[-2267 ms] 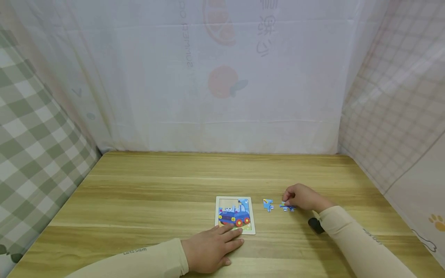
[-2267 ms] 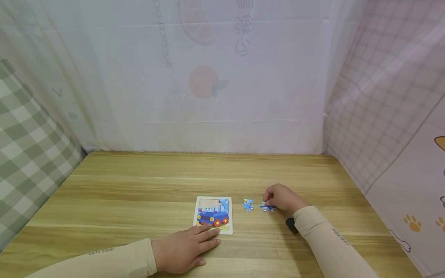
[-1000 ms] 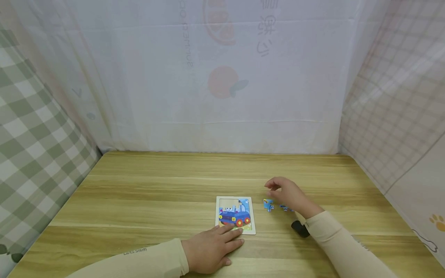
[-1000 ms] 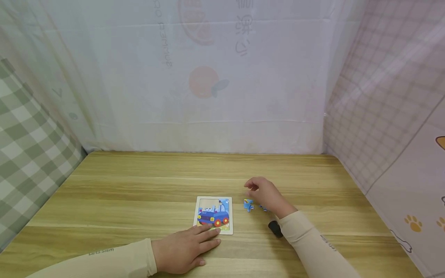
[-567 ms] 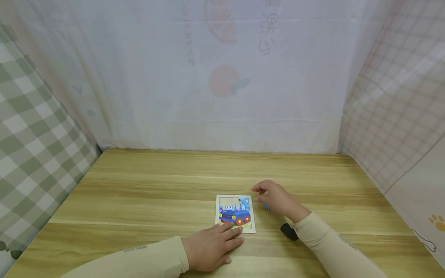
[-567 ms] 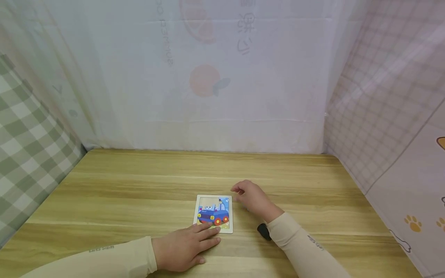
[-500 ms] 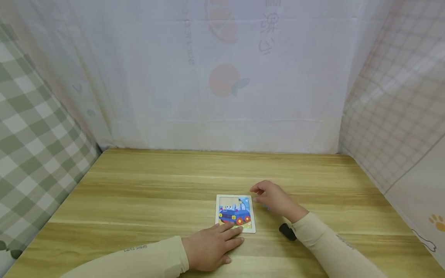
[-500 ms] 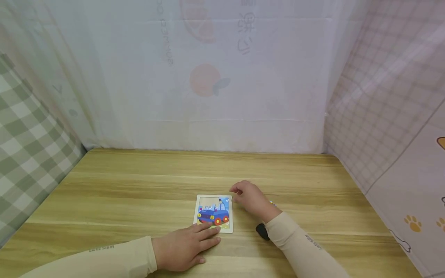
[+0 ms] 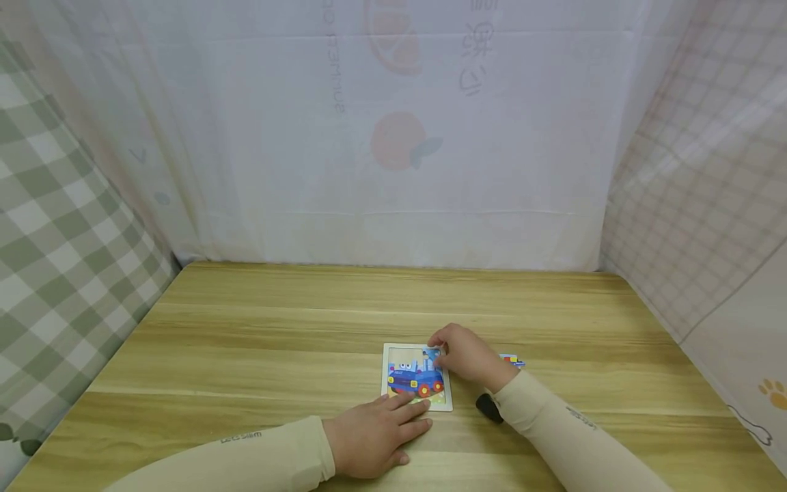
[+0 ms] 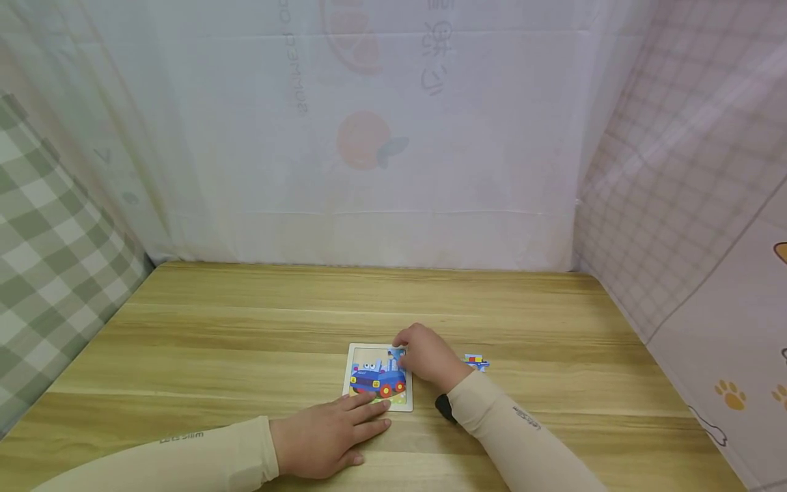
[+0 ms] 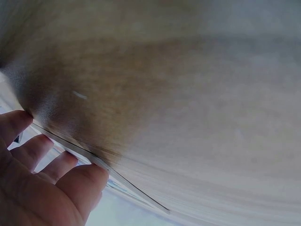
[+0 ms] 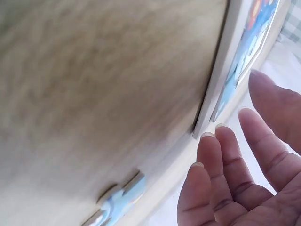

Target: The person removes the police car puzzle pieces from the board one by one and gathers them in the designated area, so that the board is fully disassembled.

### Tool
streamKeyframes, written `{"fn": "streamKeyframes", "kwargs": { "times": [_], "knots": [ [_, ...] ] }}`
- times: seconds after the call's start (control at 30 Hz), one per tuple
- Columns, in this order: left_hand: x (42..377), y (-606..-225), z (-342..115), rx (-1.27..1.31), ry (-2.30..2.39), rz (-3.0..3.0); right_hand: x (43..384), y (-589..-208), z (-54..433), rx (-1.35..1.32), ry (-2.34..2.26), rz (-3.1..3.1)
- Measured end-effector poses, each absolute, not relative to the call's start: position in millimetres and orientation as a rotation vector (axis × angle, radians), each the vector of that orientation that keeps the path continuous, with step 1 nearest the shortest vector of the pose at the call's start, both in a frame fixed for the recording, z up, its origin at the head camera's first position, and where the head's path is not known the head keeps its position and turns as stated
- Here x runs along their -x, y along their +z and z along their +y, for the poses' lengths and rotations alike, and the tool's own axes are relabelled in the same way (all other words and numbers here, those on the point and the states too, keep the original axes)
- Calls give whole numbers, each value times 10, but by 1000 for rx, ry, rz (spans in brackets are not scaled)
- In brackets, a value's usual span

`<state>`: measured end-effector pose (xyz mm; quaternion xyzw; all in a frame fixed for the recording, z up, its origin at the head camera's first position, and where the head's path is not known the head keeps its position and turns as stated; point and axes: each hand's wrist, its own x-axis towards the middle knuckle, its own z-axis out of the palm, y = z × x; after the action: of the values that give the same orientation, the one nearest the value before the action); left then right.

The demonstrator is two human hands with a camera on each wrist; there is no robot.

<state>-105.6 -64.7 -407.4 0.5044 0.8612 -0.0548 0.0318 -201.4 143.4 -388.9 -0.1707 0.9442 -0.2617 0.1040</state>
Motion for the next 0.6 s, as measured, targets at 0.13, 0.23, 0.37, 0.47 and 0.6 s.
{"fn": "streamKeyframes", "kwargs": {
  "times": [0.13, 0.23, 0.37, 0.47, 0.6],
  "knots": [
    [1057, -4073, -647, -1559, -178, 2658, 2014, -3896, 1390, 507, -722, 2789],
    [1056, -4075, -646, -1571, -192, 2668, 2018, -3903, 1361, 510, -699, 2787],
    [1052, -4074, -644, -1570, -195, 2673, 2025, -3916, 1337, 497, -688, 2780],
    [1051, -4071, -643, -1562, -187, 2668, 2033, -3917, 1333, 496, -685, 2776],
    [1053, -4066, -645, -1565, -181, 2661, 2052, -3916, 1338, 509, -697, 2769]
  ]
}}
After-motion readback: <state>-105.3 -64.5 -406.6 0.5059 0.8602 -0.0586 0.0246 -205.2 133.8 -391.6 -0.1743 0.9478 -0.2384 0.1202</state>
